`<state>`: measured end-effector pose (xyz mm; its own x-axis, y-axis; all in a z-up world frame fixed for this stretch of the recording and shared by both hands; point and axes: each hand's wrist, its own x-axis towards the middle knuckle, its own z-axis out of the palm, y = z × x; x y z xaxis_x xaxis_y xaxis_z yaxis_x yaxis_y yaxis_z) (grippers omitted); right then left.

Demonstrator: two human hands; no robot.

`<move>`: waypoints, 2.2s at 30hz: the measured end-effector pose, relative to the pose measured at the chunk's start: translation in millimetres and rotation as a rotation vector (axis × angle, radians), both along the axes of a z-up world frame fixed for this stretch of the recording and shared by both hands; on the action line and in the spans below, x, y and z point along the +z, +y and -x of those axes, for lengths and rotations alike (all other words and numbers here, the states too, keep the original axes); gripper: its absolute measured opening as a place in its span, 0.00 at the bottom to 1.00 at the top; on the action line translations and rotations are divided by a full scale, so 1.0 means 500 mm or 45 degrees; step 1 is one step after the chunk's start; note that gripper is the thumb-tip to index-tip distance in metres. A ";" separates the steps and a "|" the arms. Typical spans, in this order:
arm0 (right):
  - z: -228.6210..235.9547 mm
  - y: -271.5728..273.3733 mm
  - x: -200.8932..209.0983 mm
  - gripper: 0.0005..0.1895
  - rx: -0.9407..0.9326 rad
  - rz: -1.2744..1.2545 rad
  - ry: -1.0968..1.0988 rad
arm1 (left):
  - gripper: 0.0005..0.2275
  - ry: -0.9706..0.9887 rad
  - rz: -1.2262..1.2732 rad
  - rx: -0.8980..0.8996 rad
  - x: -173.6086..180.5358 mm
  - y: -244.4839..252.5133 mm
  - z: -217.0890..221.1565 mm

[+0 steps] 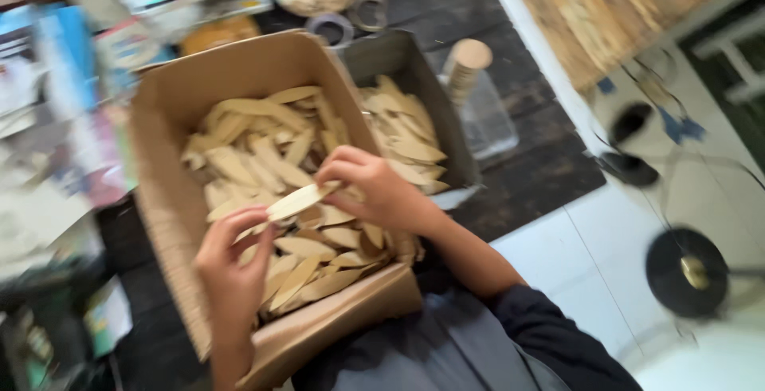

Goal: The person picks up small wooden tags from a cardboard box, inspects them by turning them over, and places them into a plastic container. The person repeats this process for multiple tags throughout the clip.

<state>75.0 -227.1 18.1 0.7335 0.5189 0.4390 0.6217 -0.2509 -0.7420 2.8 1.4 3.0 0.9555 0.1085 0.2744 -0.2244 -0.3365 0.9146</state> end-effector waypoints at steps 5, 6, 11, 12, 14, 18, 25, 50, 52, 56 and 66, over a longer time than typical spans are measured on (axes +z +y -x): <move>0.003 0.000 -0.010 0.10 -0.036 0.003 -0.011 | 0.07 0.016 0.127 0.067 -0.014 0.002 -0.003; 0.002 -0.001 -0.012 0.10 -0.078 0.024 -0.026 | 0.06 0.011 0.156 0.043 -0.008 -0.001 -0.005; 0.010 0.004 -0.002 0.06 -0.119 0.022 -0.071 | 0.07 -0.043 0.142 0.077 -0.011 0.000 -0.004; 0.012 0.004 0.001 0.05 -0.135 0.016 -0.059 | 0.07 -0.040 0.143 0.070 -0.014 0.001 -0.005; 0.011 0.006 -0.005 0.04 -0.134 0.022 -0.049 | 0.06 -0.052 0.118 0.077 -0.030 0.003 -0.005; 0.014 0.004 -0.007 0.04 -0.170 0.047 0.002 | 0.05 -0.068 0.079 0.068 -0.029 0.001 -0.005; 0.017 0.005 -0.007 0.09 -0.097 0.023 -0.034 | 0.07 -0.076 0.168 0.102 -0.033 0.004 -0.007; 0.015 0.009 0.001 0.14 -0.035 0.243 -0.096 | 0.11 -0.035 0.174 0.003 -0.029 0.004 -0.012; 0.013 0.014 -0.006 0.14 -0.026 0.227 -0.099 | 0.10 -0.056 0.123 0.027 -0.036 0.007 -0.011; -0.008 -0.001 -0.033 0.16 -0.185 -0.001 -0.145 | 0.11 -0.097 0.160 0.104 -0.042 0.013 -0.017; -0.073 -0.197 -0.029 0.18 -0.747 -0.045 0.177 | 0.09 -0.055 0.056 0.073 -0.020 0.008 -0.008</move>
<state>111.7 -325.5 3.4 0.9446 -0.0027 0.3281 0.2835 -0.4967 -0.8204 6.7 5.5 -7.0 0.9347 0.1754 0.3091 -0.2457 -0.3095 0.9186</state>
